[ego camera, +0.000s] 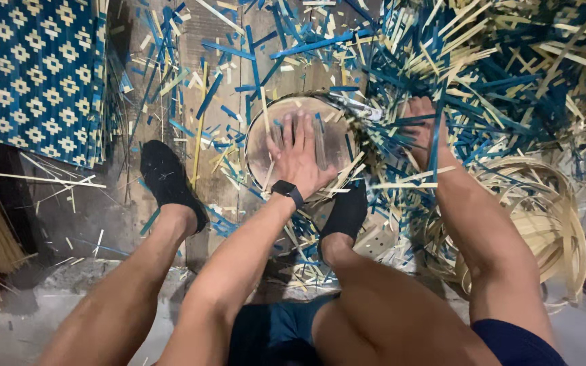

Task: The person trims excess woven material from circular bamboo trays using shears. They repeatedly place a circular frame onto a woven mat, trim the overhanging edges, and stack the finished trays.

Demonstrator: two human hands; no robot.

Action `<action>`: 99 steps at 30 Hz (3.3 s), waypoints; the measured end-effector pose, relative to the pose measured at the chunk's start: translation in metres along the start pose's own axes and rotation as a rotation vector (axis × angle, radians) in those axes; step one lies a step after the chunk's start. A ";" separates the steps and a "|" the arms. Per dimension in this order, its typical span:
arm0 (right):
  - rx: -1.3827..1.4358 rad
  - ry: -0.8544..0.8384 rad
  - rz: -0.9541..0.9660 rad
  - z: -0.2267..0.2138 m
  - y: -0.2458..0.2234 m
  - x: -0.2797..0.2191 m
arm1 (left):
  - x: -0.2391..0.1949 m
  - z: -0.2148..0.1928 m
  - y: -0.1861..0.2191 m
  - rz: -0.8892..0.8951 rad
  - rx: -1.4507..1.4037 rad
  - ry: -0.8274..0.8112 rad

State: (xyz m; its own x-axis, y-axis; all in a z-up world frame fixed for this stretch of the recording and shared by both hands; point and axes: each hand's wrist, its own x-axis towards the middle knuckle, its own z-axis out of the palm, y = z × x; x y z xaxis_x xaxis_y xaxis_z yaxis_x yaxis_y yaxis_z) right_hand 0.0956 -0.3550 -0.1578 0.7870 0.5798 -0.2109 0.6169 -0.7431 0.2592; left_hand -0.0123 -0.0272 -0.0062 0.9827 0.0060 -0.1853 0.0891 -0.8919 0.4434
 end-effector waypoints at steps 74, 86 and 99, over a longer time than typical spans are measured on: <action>1.650 -0.149 0.792 -0.063 -0.129 -0.010 | -0.034 0.071 -0.129 -0.683 -0.882 -0.240; 1.200 0.199 0.646 -0.171 -0.127 -0.010 | -0.043 0.056 -0.123 -0.777 -1.276 -0.144; 2.071 0.419 0.537 -0.222 -0.132 0.019 | -0.023 -0.100 0.022 0.112 -0.630 0.404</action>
State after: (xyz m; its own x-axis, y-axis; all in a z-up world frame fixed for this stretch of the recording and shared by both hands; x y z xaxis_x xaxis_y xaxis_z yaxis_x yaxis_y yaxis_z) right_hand 0.0310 -0.1720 0.0132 0.9666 0.0568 -0.2501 -0.2559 0.1460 -0.9556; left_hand -0.0165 -0.0021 0.0957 0.9635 0.2041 0.1730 -0.0584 -0.4707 0.8804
